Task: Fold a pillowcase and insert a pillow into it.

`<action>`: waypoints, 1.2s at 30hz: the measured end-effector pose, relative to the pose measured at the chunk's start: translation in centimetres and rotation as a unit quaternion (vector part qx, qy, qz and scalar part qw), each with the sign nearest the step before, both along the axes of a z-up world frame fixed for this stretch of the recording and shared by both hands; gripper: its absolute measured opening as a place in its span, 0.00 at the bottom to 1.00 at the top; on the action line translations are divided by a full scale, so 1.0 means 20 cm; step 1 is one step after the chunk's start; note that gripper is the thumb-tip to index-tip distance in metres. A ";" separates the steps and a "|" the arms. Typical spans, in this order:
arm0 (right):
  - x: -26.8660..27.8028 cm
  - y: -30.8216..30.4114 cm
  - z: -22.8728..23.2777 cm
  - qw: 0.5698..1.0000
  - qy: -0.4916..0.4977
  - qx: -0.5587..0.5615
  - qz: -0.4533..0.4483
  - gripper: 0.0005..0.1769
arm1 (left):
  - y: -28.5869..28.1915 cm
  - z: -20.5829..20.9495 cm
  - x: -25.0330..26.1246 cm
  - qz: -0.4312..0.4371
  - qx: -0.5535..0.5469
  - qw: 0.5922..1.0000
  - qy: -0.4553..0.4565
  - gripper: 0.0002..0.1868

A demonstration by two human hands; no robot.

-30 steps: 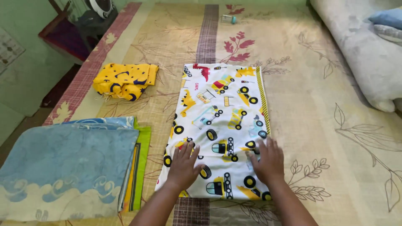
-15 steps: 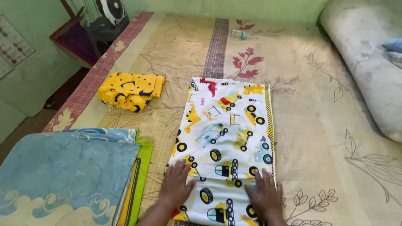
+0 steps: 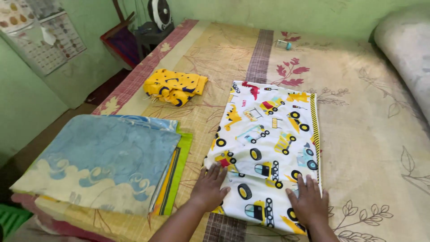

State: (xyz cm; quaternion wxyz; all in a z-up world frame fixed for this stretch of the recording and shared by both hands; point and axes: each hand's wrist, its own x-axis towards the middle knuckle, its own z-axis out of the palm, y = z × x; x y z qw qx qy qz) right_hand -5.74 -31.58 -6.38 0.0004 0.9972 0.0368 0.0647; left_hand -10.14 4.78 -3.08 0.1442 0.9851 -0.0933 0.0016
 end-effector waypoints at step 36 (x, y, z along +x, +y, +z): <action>-1.36 2.27 0.11 0.813 -0.029 0.280 0.510 0.18 | 1.65 -0.79 -2.52 0.416 -0.114 0.890 -0.146 0.25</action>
